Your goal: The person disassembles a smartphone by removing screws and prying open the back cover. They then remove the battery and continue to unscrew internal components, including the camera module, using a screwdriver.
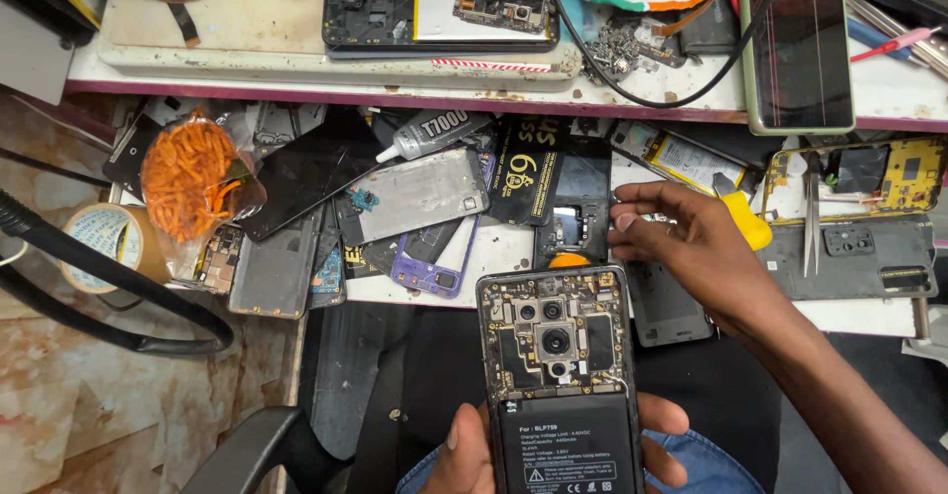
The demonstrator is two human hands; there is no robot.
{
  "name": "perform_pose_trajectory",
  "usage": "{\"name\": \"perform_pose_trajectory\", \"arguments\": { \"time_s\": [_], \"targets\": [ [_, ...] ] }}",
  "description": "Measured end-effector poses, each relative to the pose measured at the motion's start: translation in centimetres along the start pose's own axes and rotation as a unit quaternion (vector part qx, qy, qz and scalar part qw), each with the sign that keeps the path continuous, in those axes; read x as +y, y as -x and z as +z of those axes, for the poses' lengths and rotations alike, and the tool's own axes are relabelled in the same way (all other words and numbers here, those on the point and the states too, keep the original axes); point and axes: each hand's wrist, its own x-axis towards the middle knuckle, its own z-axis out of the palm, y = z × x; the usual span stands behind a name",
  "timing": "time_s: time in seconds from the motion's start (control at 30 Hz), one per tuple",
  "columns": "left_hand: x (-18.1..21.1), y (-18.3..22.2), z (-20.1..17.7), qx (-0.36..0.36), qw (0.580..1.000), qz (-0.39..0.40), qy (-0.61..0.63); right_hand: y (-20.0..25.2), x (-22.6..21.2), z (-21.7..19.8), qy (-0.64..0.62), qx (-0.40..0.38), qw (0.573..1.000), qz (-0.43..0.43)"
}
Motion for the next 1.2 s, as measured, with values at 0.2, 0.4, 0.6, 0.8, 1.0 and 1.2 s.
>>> {"name": "perform_pose_trajectory", "arguments": {
  "time_s": [0.2, 0.4, 0.6, 0.8, 1.0, 1.2],
  "targets": [
    [0.5, 0.3, 0.2, 0.008, 1.0, 0.002, -0.015, 0.4, -0.4, -0.1, 0.0, -0.024, 1.0, 0.01],
    [1.3, 0.7, -0.3, -0.004, 0.998, 0.037, -0.049, 0.7, -1.6, -1.6, -0.011, -0.04, 0.999, 0.011],
    [2.2, 1.0, -1.4, 0.063, 0.994, 0.037, -0.086, 1.8, -4.1, -5.9, 0.266, 0.121, 0.954, -0.069],
    [1.0, 0.6, -2.6, 0.039, 0.997, 0.055, -0.042, 3.9, -3.8, -6.8, 0.465, 0.106, 0.879, -0.019],
    [0.6, 0.2, -3.6, 0.024, 0.999, -0.022, -0.022, 4.6, -1.7, -5.3, 0.47, 0.105, 0.871, -0.093],
    [-0.2, 0.0, -3.9, 0.025, 0.999, -0.019, -0.033, 3.9, -0.3, -4.0, 0.51, 0.138, 0.847, -0.058]
  ]
}}
